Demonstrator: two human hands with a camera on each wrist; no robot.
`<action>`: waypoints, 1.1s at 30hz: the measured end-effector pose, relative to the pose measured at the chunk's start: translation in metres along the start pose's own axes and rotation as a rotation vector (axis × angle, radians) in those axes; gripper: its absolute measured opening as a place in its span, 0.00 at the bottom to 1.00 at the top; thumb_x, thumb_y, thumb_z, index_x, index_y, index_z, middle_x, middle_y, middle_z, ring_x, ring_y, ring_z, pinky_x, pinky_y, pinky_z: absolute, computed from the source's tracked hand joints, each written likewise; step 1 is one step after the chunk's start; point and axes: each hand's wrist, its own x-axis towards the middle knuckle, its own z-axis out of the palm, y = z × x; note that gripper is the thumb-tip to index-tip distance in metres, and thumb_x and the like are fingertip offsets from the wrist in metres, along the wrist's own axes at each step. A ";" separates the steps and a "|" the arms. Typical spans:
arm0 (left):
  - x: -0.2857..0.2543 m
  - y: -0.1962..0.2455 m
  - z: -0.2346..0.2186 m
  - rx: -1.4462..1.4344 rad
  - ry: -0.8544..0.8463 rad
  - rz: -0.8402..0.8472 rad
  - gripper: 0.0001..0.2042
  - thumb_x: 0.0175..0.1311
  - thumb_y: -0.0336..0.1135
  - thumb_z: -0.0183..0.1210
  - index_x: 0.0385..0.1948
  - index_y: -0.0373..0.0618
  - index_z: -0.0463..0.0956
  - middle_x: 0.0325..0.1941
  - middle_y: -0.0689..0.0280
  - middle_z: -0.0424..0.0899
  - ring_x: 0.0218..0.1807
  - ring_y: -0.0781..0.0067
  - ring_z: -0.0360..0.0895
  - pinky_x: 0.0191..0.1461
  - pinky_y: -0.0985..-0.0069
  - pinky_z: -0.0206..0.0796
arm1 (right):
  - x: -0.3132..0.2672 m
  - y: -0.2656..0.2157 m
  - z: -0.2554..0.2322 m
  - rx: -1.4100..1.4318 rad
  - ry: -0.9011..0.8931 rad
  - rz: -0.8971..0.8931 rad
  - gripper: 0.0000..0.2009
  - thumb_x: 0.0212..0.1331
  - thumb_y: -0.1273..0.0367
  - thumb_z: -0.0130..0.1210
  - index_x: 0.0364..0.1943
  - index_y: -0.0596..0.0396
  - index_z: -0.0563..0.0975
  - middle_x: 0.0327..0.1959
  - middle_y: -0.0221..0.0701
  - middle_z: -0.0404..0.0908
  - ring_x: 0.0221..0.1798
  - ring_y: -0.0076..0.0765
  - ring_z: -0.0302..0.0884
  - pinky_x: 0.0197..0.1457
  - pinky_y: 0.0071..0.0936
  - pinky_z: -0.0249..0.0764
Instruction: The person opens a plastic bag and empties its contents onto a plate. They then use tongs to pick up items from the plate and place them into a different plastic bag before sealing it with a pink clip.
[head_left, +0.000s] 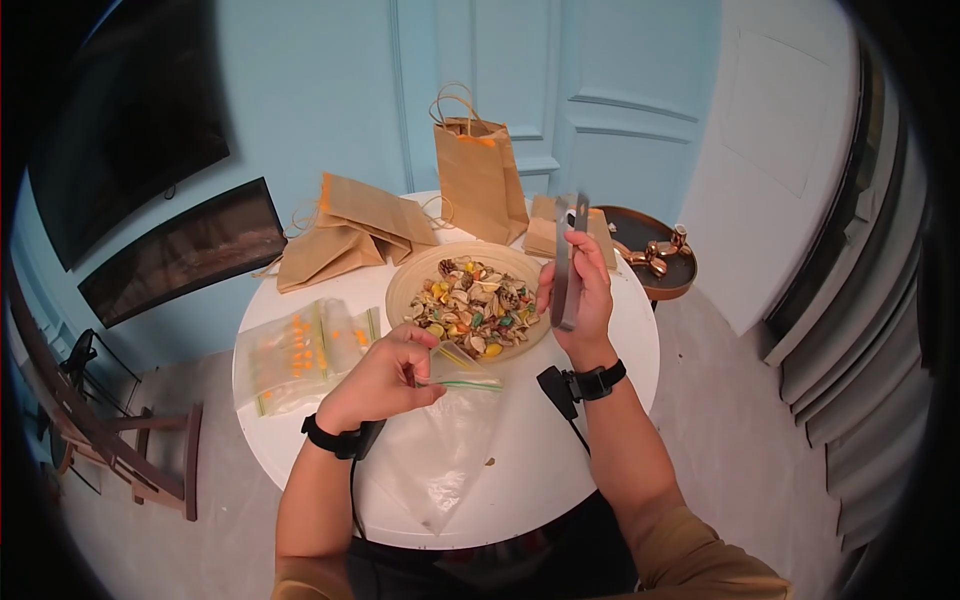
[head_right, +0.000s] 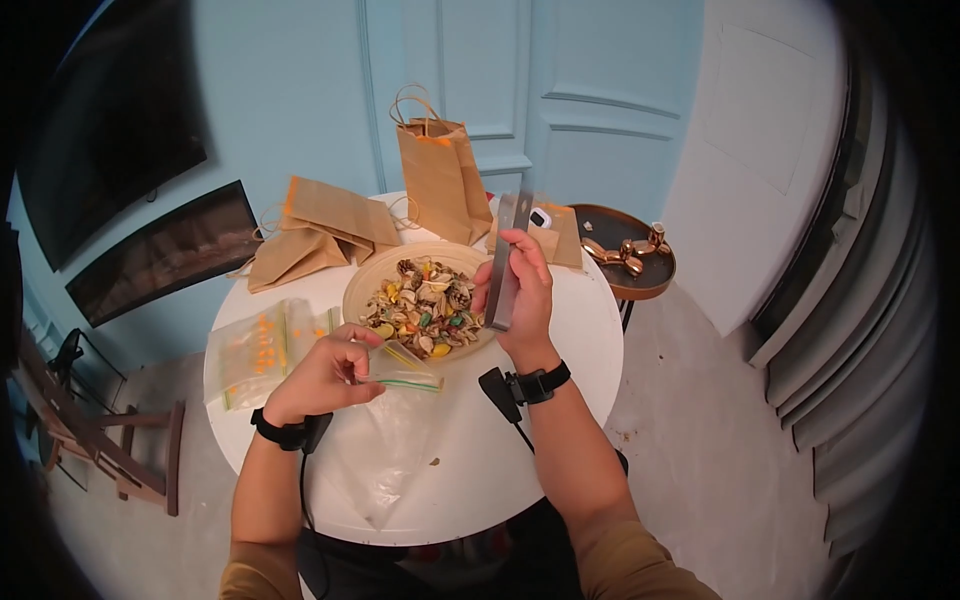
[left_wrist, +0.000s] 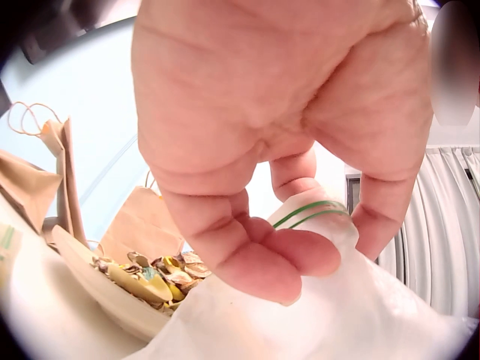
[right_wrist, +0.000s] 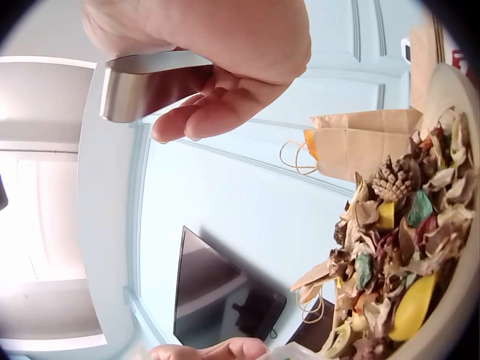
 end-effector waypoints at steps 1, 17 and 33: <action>0.001 -0.001 0.001 -0.011 0.008 -0.008 0.16 0.49 0.23 0.73 0.19 0.44 0.69 0.55 0.60 0.72 0.41 0.83 0.73 0.35 0.84 0.68 | 0.002 -0.003 0.001 0.043 -0.057 0.013 0.17 0.70 0.61 0.41 0.58 0.51 0.67 0.30 0.42 0.81 0.21 0.36 0.78 0.23 0.29 0.75; -0.005 0.025 0.002 0.046 0.027 -0.110 0.15 0.51 0.28 0.75 0.16 0.38 0.74 0.59 0.57 0.73 0.31 0.86 0.75 0.33 0.84 0.70 | 0.026 0.005 -0.025 -0.024 0.024 0.009 0.20 0.74 0.54 0.50 0.57 0.56 0.73 0.10 0.21 0.67 0.10 0.18 0.60 0.14 0.19 0.60; -0.003 0.018 -0.003 0.201 -0.132 0.081 0.16 0.52 0.32 0.74 0.17 0.38 0.73 0.20 0.64 0.75 0.22 0.68 0.72 0.26 0.72 0.63 | 0.025 0.007 -0.061 -0.137 0.227 -0.064 0.24 0.74 0.50 0.46 0.39 0.59 0.80 0.15 0.21 0.69 0.16 0.18 0.62 0.19 0.18 0.60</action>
